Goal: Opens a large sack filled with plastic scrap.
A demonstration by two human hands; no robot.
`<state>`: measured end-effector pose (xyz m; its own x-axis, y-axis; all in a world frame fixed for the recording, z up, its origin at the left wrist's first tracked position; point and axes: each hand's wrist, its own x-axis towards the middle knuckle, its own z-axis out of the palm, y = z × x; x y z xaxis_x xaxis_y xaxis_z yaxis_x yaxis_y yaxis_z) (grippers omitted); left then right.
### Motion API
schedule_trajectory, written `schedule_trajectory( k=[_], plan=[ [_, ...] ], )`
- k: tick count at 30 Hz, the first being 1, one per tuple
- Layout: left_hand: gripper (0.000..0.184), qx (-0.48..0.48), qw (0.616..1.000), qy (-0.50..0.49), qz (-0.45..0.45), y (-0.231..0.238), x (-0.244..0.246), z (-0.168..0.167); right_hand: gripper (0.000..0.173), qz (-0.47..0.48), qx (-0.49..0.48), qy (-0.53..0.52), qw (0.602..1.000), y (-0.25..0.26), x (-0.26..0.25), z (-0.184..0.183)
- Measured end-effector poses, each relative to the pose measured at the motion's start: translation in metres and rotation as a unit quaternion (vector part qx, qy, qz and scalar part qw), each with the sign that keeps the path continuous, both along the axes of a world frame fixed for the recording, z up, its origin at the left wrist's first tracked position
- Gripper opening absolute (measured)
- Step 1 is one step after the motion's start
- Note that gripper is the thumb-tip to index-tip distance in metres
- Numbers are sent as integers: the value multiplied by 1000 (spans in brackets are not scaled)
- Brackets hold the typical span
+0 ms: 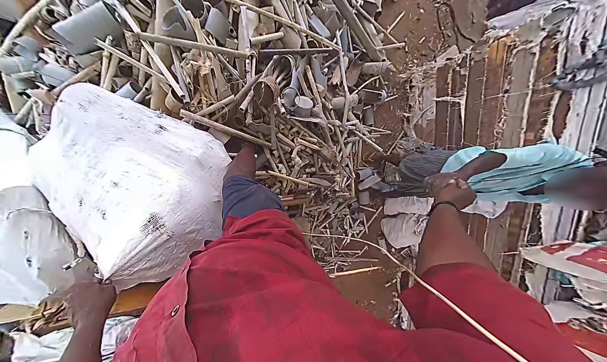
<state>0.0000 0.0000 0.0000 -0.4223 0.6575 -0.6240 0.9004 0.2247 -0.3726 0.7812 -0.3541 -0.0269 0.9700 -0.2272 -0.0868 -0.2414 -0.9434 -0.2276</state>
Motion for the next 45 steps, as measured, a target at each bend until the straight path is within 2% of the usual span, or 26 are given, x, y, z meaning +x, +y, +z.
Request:
schedule_trajectory(
  k=[2,4,6,8,10,13,16,21,25,30,34,38,40,43,45],
  plan=[
    [42,6,1000,-12,16,1,15,10,41,22,5,-42,999,23,-4,14],
    [39,30,999,-24,26,-1,6,7,45,90,57,-43,993,58,-16,16],
    [37,41,997,-32,51,-2,3,7,43,201,189,43,960,109,-51,20],
    [36,42,996,-38,68,-3,6,10,37,276,349,186,876,167,-105,27],
    [38,47,994,-50,83,-6,8,8,29,287,433,341,784,224,-166,41],
    [39,70,990,-69,105,-14,-4,-9,30,297,477,499,660,288,-244,66],
    [38,81,984,-86,129,-19,-13,-15,31,331,463,569,594,333,-295,90],
    [41,81,977,-107,165,-21,-14,-16,35,368,408,610,571,377,-338,115],
    [40,71,972,-119,191,-22,-17,-24,39,403,365,616,570,400,-364,124],
    [39,62,965,-138,212,-24,-22,-35,37,439,329,627,553,420,-399,122],
    [33,50,958,-151,238,-25,-23,-36,27,471,253,648,543,434,-427,109],
    [36,107,946,-139,272,-33,-32,-54,29,525,156,668,504,451,-460,55],
    [38,149,953,-137,224,-35,-26,-59,27,583,82,637,498,455,-478,30],
    [34,195,956,-200,87,-30,-6,-64,30,684,-30,555,471,461,-502,2],
    [36,127,962,-243,16,-21,12,-71,33,718,-76,526,450,464,-515,-11]
  ],
)
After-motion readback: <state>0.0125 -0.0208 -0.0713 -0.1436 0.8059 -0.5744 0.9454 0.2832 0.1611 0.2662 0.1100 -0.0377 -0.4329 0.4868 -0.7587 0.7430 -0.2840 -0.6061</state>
